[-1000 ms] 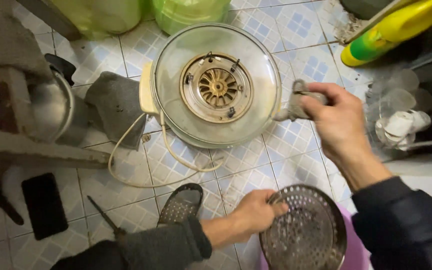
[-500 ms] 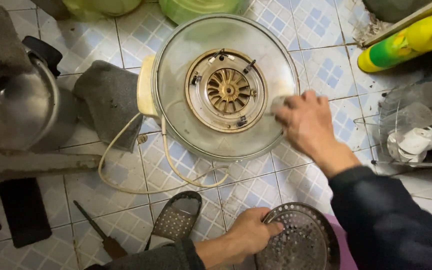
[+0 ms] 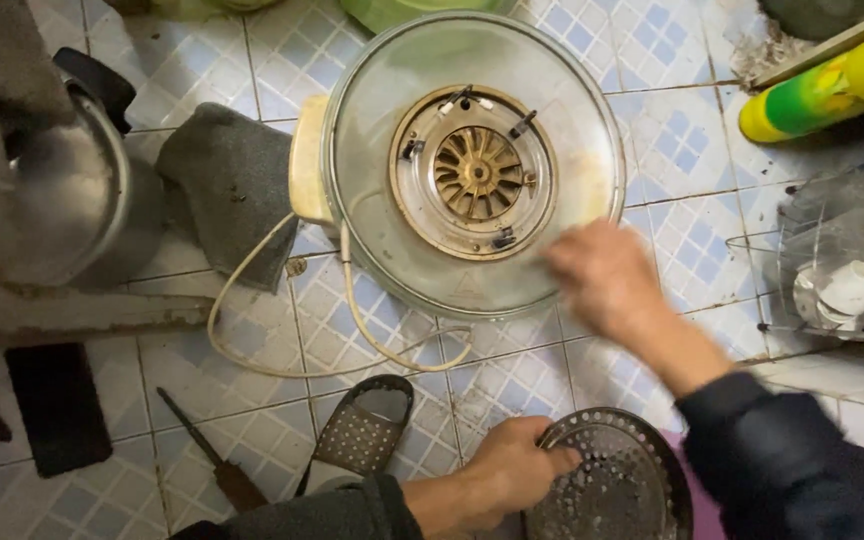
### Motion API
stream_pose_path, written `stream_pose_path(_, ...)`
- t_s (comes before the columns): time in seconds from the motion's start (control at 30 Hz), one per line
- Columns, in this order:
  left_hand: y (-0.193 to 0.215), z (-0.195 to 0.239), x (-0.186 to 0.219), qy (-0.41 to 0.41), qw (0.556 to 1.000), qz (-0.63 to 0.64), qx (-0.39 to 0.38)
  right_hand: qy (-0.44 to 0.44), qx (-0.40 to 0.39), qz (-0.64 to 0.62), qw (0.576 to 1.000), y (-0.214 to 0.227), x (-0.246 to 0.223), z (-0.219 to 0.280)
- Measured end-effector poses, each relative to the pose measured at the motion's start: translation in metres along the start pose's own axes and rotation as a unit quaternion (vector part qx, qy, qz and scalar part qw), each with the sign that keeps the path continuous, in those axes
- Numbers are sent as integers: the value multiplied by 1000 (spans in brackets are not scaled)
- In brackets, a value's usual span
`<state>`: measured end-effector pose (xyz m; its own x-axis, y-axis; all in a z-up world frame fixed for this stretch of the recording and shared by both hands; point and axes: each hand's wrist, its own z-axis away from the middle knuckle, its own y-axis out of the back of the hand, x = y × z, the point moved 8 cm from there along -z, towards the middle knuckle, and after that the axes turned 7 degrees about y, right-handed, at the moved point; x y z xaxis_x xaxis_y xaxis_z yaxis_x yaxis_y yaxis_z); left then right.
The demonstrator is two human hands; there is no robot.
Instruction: Scrubbing a circular metal mesh filter with steel wool in a basin of soapy water to remove dirt or grease.
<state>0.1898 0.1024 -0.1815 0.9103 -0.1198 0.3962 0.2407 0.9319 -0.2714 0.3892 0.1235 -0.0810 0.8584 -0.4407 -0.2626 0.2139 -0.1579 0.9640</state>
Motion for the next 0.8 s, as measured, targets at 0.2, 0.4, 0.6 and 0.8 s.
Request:
stream_pose_path(0.2,-3,-9,-3,1,1000,26,-16,-32,-91,280,955,-15,41,13)
stream_pose_path(0.4,-1,1,5,-10,1000,-3,-3,16,-18,2,1000,-38,-46,7)
stream_pose_path(0.6,1,1,0,19,998,46,-26,-103,-67,144,982,-21,37,5)
stream_pose_path(0.8,-2,-3,-1,27,995,81,-44,-473,-153,-169,851,-26,1,8)
